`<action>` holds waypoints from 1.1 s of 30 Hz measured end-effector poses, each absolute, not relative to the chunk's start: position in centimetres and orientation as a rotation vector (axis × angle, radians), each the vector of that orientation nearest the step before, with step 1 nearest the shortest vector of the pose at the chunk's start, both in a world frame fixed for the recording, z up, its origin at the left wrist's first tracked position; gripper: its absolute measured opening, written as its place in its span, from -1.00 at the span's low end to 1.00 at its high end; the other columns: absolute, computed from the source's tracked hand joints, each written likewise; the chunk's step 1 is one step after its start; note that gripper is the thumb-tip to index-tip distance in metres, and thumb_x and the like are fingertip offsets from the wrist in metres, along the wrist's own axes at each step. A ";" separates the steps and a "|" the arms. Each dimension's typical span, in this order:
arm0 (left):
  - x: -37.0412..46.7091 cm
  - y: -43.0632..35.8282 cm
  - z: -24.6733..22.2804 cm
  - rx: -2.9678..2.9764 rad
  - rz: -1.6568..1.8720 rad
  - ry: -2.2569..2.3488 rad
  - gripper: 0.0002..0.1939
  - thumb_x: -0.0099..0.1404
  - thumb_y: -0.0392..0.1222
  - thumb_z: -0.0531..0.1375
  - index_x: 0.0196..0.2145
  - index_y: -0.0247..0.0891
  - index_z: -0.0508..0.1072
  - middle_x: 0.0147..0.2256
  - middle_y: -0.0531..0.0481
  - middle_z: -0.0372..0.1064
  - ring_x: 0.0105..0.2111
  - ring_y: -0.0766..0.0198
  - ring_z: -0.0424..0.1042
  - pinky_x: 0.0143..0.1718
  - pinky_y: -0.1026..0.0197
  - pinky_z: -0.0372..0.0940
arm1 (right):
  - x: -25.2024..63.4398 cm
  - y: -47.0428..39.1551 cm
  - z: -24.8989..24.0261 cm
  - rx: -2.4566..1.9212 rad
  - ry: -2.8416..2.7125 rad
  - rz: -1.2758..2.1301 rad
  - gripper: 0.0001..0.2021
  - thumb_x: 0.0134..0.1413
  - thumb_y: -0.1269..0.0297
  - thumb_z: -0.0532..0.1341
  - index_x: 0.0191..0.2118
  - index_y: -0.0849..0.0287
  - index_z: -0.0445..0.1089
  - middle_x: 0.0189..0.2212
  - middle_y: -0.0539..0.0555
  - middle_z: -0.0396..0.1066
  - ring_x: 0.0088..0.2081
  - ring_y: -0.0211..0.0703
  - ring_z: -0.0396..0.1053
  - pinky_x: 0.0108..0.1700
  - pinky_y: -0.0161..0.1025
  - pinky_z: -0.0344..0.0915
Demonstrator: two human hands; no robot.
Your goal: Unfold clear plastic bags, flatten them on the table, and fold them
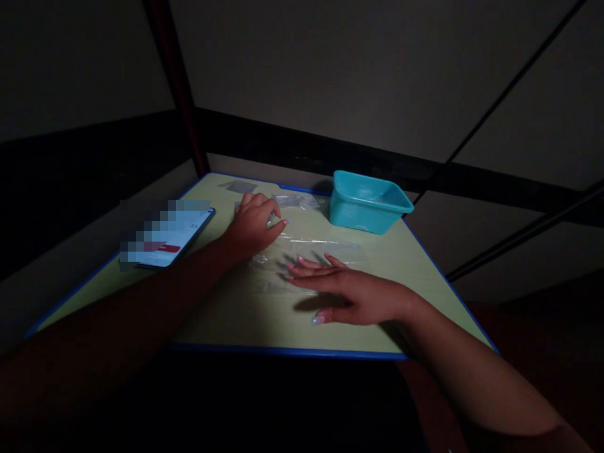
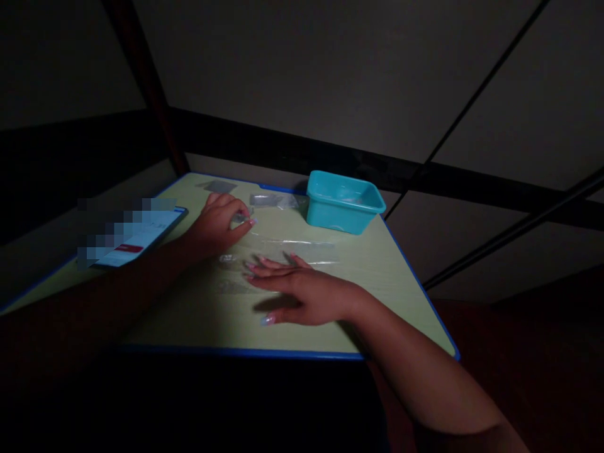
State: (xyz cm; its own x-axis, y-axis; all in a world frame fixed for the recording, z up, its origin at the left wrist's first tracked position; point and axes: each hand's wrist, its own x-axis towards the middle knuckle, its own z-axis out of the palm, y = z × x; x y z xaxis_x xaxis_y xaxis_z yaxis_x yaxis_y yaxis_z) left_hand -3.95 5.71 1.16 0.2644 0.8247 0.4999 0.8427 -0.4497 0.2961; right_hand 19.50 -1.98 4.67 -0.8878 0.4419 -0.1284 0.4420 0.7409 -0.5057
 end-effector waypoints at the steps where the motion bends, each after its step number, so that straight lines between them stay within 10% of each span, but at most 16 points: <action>1: -3.9 5.7 1.3 -2.531 -0.971 -1.577 -0.79 0.21 -0.07 0.09 -0.36 -0.28 0.36 -0.34 -0.08 0.27 -0.20 0.08 0.22 -0.06 0.04 0.12 | 19.3 -2.2 4.5 0.720 2.929 -0.869 -0.33 0.15 0.09 0.17 0.31 -0.11 -0.12 0.31 0.03 -0.14 0.33 -0.03 -0.28 0.26 0.16 -0.50; 12: -3.2 4.3 1.8 -3.165 -0.739 -1.372 -0.71 0.20 -0.07 0.06 -0.60 -0.26 0.26 -0.64 0.14 0.09 -0.58 0.38 0.08 -0.50 0.28 -0.03 | 18.8 -1.9 3.6 0.802 2.913 -0.780 -0.40 0.14 0.13 0.17 0.27 -0.04 0.03 0.31 0.09 -0.15 0.33 0.00 -0.27 0.24 0.21 -0.53; 33: -3.2 4.3 1.5 -3.346 -0.586 -1.377 -0.59 0.25 0.05 -0.02 -0.63 -0.25 0.18 -0.65 0.13 0.04 -0.58 0.38 0.07 -0.53 0.28 -0.04 | 19.1 -2.3 3.7 0.701 2.891 -0.797 -0.47 0.15 0.14 0.17 0.23 -0.14 0.10 0.34 -0.01 -0.28 0.34 0.02 -0.33 0.25 0.20 -0.49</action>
State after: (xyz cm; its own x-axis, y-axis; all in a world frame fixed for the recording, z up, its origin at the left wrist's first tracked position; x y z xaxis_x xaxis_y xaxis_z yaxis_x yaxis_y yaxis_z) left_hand -3.15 4.34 1.52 0.6888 0.7200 0.0842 0.5602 -0.6025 0.5685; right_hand 19.05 -2.25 3.69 -0.8944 0.4112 -0.1758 0.4432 0.7625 -0.4714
